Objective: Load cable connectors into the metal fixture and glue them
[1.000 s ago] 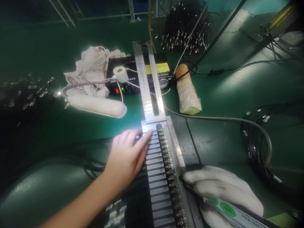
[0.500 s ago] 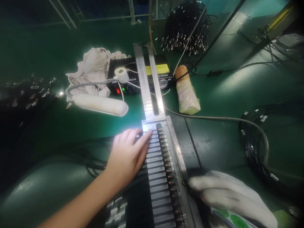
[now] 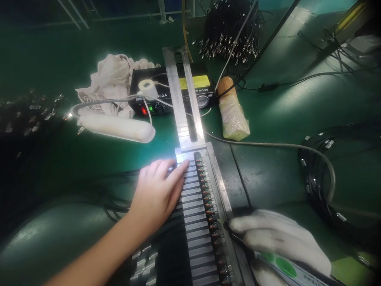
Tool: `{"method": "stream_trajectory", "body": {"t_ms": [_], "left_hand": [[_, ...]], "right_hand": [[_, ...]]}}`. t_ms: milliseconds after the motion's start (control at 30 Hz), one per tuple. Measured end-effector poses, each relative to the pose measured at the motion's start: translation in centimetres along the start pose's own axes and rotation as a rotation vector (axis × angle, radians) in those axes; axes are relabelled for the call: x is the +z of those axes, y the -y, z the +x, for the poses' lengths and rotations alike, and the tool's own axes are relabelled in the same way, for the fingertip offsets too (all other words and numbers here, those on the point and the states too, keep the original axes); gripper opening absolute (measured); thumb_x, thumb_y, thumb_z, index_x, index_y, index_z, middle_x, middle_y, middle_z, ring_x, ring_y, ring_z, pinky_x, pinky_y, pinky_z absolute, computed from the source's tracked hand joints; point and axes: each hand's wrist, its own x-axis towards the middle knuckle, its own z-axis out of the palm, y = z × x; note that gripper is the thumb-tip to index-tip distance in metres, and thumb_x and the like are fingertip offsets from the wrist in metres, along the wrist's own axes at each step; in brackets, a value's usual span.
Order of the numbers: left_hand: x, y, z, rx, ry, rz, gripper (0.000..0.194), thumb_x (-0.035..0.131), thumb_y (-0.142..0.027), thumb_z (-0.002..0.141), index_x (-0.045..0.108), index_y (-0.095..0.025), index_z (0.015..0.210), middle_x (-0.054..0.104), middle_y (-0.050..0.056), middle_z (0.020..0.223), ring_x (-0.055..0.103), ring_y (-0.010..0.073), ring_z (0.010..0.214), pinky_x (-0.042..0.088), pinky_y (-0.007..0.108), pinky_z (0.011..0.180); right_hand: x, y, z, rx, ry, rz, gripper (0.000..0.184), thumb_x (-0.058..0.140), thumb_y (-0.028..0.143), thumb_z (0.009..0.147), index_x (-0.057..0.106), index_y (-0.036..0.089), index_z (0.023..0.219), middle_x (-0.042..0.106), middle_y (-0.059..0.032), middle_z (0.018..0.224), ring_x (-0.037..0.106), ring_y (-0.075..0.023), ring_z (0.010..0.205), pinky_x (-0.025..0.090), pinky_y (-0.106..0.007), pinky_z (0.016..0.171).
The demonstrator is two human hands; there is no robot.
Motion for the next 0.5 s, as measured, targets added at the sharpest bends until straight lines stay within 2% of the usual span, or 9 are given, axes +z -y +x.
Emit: {"method": "stream_trajectory", "body": {"t_ms": [333, 500], "left_hand": [[0.12, 0.14, 0.03, -0.016, 0.012, -0.003, 0.035, 0.045, -0.023, 0.101, 0.057, -0.018, 0.133, 0.061, 0.014, 0.118, 0.055, 0.0301, 0.104, 0.041, 0.042, 0.078], [0.09, 0.09, 0.09, -0.010, 0.006, 0.004, 0.035, 0.045, -0.023, 0.101, 0.058, -0.017, 0.132, 0.061, 0.014, 0.117, 0.055, 0.0298, 0.103, 0.041, 0.041, 0.078]], "right_hand": [[-0.20, 0.15, -0.21, 0.017, 0.003, 0.004, 0.011, 0.057, 0.012, 0.089, 0.065, 0.019, 0.092, 0.078, -0.0071, 0.093, 0.075, -0.0183, 0.075, 0.060, -0.029, 0.069], [-0.09, -0.01, -0.64, 0.022, -0.005, 0.018, 0.009, 0.058, 0.015, 0.092, 0.065, 0.020, 0.092, 0.078, -0.0078, 0.093, 0.075, -0.0184, 0.074, 0.059, -0.030, 0.066]]}}
